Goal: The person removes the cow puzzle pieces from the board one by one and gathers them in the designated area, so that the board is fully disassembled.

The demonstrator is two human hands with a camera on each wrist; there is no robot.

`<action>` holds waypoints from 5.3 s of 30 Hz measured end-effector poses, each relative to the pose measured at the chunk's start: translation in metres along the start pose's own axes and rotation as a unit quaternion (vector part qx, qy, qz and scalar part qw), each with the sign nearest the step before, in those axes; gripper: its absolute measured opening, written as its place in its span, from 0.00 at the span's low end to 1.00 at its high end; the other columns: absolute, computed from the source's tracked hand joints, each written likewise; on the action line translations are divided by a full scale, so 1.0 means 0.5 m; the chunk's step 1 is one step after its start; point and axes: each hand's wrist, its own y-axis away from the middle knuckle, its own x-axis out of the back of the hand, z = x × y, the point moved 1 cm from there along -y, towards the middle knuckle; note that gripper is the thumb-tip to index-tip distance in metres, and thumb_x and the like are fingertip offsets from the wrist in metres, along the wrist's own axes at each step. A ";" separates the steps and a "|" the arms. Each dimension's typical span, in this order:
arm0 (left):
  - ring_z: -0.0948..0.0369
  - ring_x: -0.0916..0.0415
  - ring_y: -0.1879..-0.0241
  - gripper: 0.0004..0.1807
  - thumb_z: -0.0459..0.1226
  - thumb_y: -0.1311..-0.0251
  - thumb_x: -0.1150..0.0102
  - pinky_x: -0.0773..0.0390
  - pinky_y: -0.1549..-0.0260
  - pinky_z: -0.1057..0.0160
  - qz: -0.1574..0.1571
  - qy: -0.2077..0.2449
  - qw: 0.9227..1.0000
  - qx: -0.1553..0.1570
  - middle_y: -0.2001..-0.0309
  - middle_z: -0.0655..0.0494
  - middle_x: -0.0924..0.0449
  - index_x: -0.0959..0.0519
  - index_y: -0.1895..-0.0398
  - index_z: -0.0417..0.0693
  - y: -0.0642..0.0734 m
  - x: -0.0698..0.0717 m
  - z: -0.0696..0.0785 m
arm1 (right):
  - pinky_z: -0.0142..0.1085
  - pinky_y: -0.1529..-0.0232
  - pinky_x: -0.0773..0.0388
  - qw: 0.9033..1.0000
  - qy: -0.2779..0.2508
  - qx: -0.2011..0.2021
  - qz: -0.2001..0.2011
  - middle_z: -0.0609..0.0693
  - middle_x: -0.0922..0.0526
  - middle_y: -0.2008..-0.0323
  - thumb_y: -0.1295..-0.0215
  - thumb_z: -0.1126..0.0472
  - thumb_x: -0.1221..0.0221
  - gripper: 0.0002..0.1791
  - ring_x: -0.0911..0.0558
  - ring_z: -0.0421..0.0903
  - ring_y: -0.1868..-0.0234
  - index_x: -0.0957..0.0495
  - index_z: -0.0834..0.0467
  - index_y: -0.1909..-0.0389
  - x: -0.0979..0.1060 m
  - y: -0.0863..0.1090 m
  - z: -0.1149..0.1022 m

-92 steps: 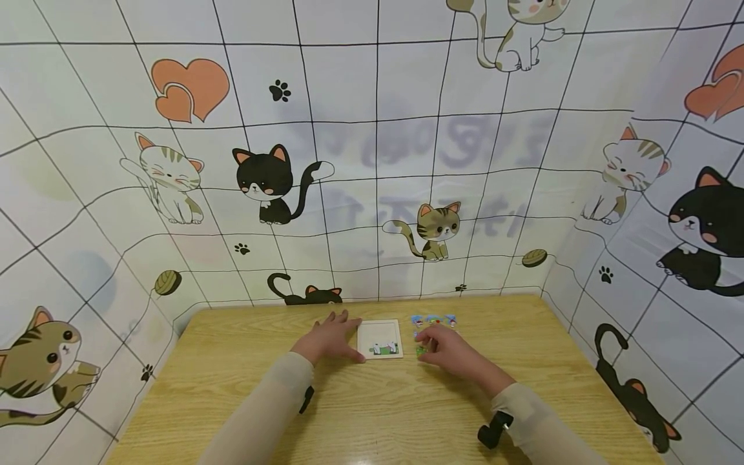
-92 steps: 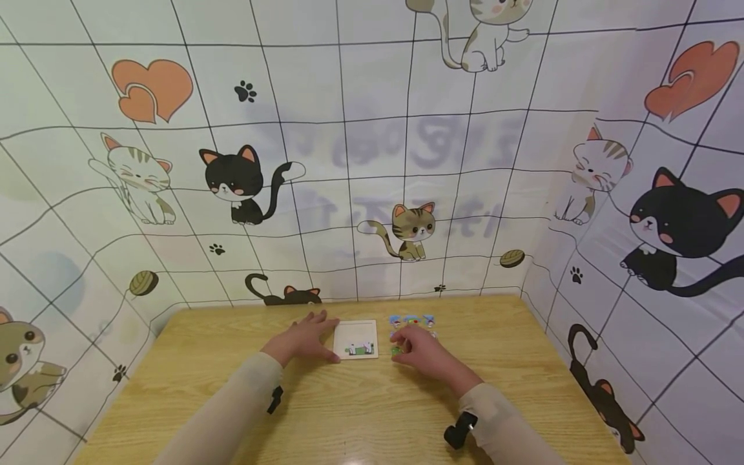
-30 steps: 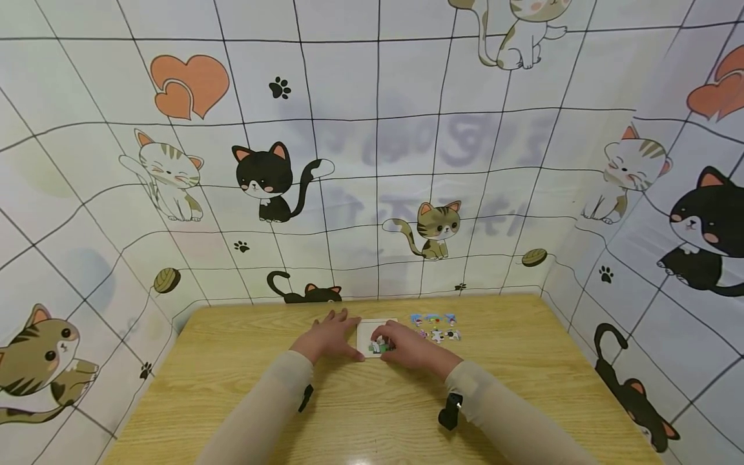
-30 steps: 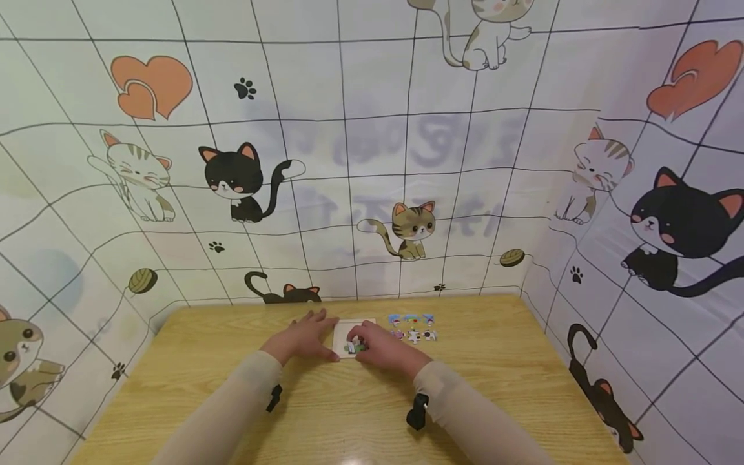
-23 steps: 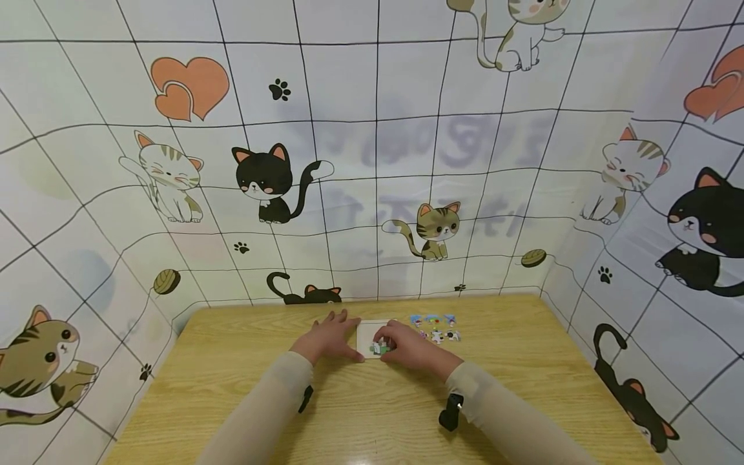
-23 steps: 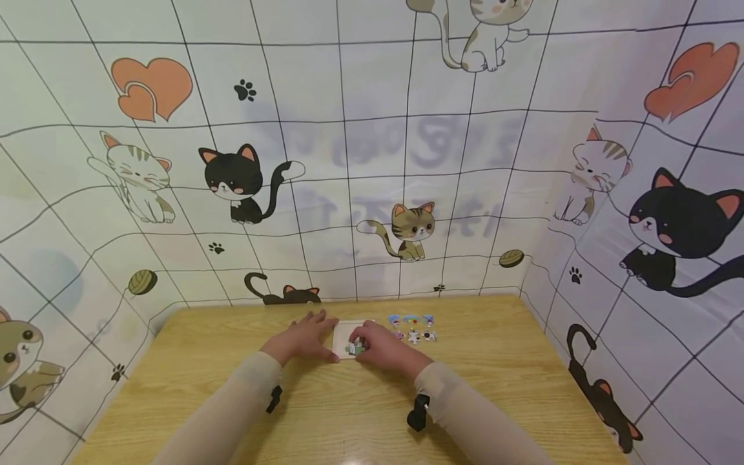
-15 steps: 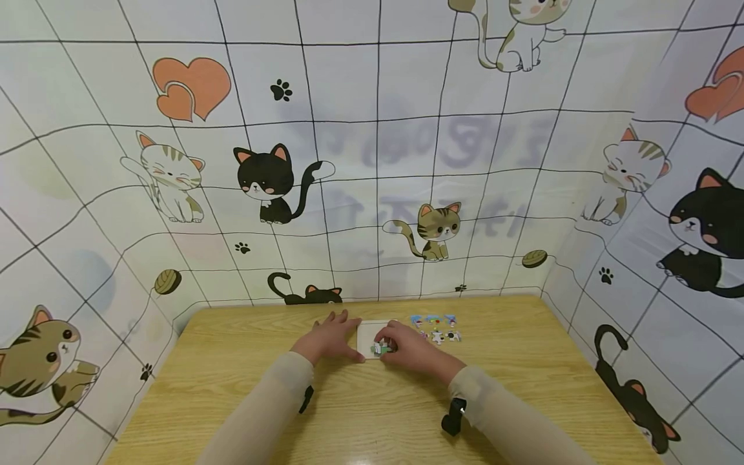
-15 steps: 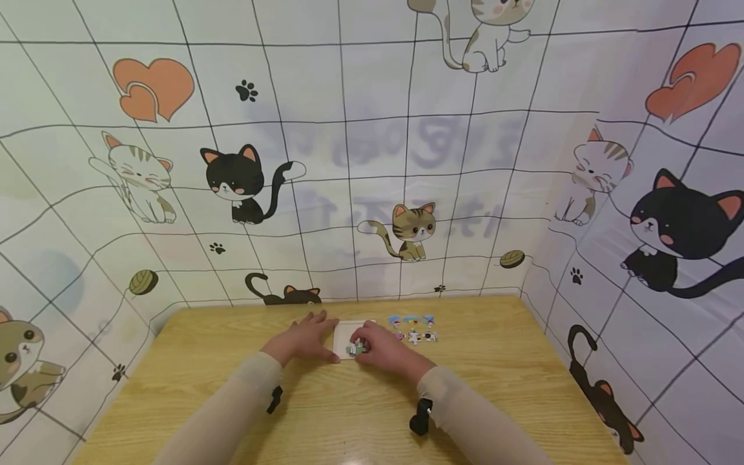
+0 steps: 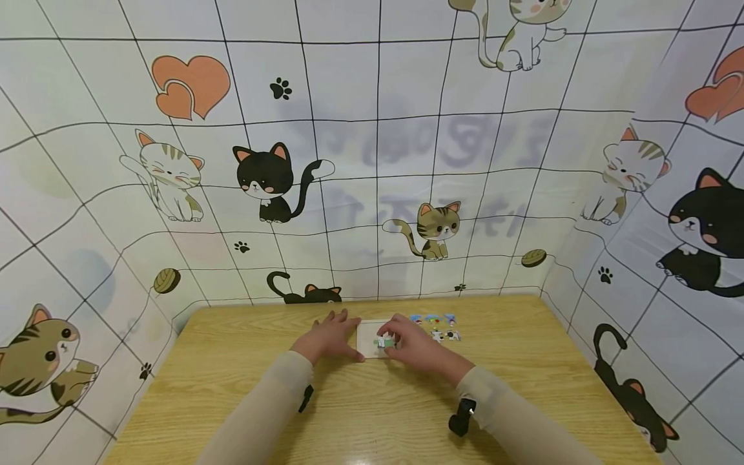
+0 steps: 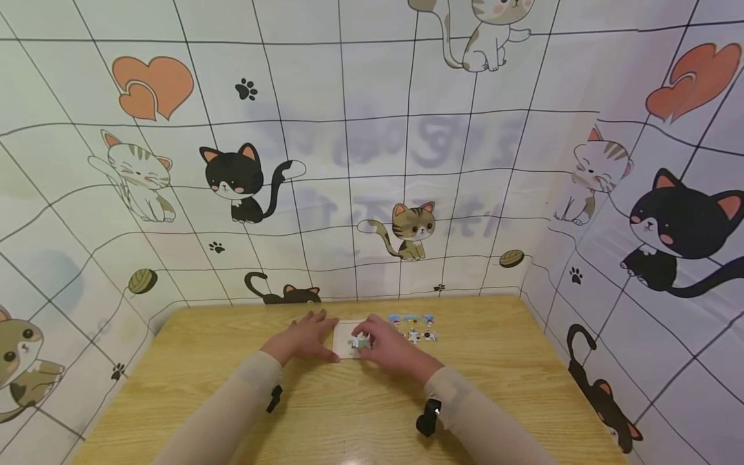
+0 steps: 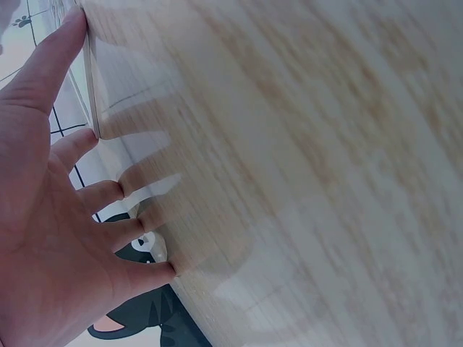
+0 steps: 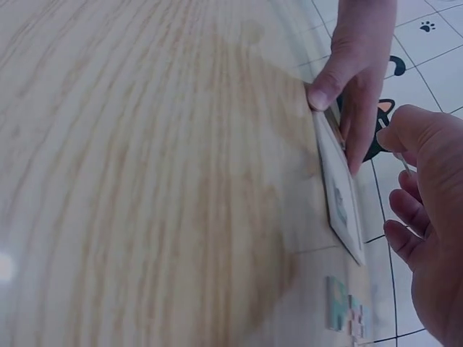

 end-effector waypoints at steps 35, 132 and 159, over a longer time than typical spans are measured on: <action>0.31 0.57 0.13 0.58 0.61 0.39 0.20 0.53 0.24 0.19 -0.003 0.011 1.000 -0.008 0.11 0.38 0.51 0.37 0.11 0.55 0.008 0.004 0.003 | 0.40 0.60 0.26 0.998 -0.024 0.003 0.052 0.53 0.24 0.55 0.25 0.67 0.30 0.17 0.28 0.47 0.58 0.14 0.53 0.39 0.082 0.080 0.020; 0.31 0.58 0.13 0.57 0.60 0.39 0.20 0.54 0.24 0.19 -0.005 0.014 1.000 -0.007 0.11 0.38 0.51 0.37 0.11 0.53 0.015 0.008 0.010 | 0.37 0.52 0.21 0.996 -0.042 -0.082 -0.001 0.56 0.23 0.49 0.23 0.67 0.32 0.08 0.23 0.47 0.52 0.16 0.62 0.48 0.111 0.178 0.128; 0.31 0.57 0.13 0.58 0.61 0.39 0.20 0.53 0.23 0.20 -0.002 0.013 1.000 -0.007 0.11 0.38 0.52 0.37 0.11 0.54 0.010 0.003 0.005 | 0.38 0.53 0.22 0.996 -0.029 -0.086 0.013 0.54 0.19 0.53 0.27 0.68 0.28 0.10 0.24 0.43 0.55 0.16 0.62 0.49 0.116 0.169 0.120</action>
